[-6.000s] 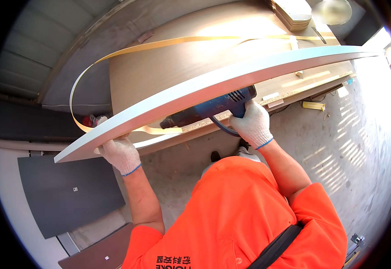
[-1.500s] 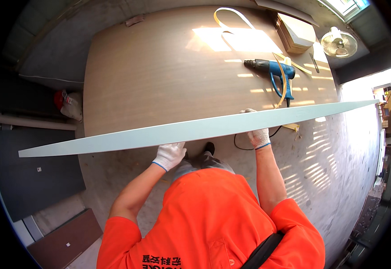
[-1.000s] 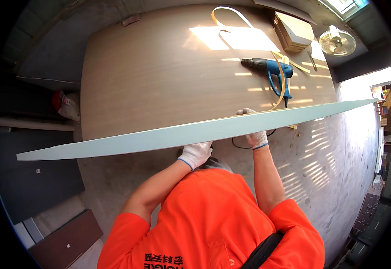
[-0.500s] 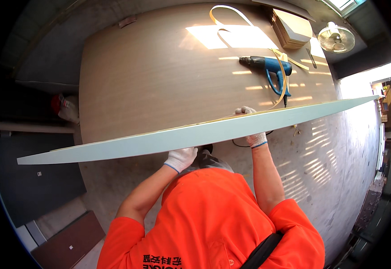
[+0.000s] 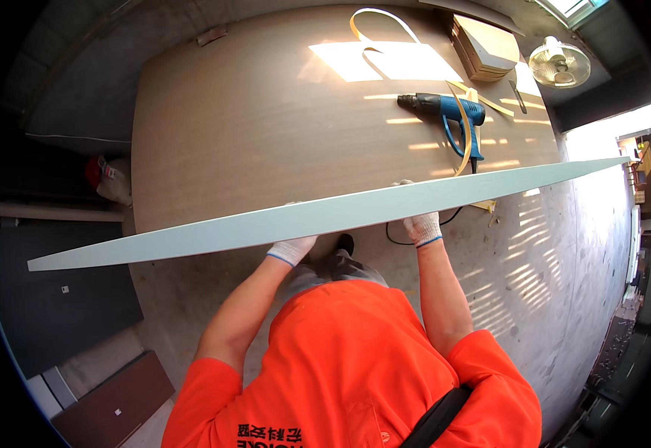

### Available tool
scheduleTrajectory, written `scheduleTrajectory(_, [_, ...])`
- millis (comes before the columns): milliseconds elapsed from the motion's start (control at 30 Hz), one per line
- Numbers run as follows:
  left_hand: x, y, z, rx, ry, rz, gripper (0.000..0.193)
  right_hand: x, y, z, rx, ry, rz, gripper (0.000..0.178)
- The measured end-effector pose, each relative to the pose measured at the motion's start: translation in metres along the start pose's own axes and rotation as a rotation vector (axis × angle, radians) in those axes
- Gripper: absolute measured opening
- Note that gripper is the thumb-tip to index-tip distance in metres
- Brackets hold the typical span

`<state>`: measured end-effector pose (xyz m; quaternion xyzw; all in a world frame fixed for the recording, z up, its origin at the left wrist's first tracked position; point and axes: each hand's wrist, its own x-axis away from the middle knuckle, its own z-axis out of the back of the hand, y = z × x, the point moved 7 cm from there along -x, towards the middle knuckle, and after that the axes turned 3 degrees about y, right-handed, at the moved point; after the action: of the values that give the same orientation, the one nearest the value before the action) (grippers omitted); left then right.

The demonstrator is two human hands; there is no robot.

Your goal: The person uses a heat gun to soften a strip of edge banding and applies it to the curved edge of a large white board. They press the banding into place with a small wooden block and smooth it along the curve, repeating the process for different sections of the board's edge.

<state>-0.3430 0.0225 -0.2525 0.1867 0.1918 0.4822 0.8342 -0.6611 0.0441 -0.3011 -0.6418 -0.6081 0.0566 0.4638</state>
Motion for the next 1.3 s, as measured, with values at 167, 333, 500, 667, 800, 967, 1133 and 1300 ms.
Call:
scheduleTrajectory(167, [-0.008, -0.005, -0.004, -0.023, 0.133, -0.109, 0.022, -0.003, 0.002, 0.003, 0.003, -0.057, -0.003, 0.026])
scheduleTrajectory(333, [-0.005, -0.010, -0.008, -0.055, 0.168, -0.113, 0.021, 0.013, -0.004, -0.012, 0.015, 0.038, 0.048, 0.025])
scheduleTrajectory(500, [-0.011, 0.001, -0.001, -0.069, 0.137, -0.072, 0.023, 0.012, -0.004, -0.011, 0.001, 0.024, 0.038, 0.025])
scheduleTrajectory(667, [-0.015, 0.013, -0.006, 0.033, 0.112, -0.162, 0.030, 0.006, 0.002, -0.002, 0.053, 0.003, 0.046, 0.023])
scheduleTrajectory(800, [-0.032, 0.051, -0.003, 0.038, -0.136, -0.168, 0.043, 0.005, -0.006, -0.003, 0.459, -0.081, 0.306, 0.022])
scheduleTrajectory(967, [-0.036, 0.055, -0.032, -0.113, -0.028, -0.196, 0.058, 0.005, 0.002, -0.008, 0.169, 0.020, 0.128, 0.020])
scheduleTrajectory(1133, [-0.043, 0.054, -0.047, -0.177, -0.263, -0.073, 0.055, 0.003, 0.005, -0.006, 0.239, 0.004, 0.207, 0.019])
scheduleTrajectory(1300, [-0.043, 0.056, -0.045, -0.123, -0.252, -0.054, 0.052, -0.022, 0.024, 0.035, 0.378, 0.193, 0.245, 0.017])
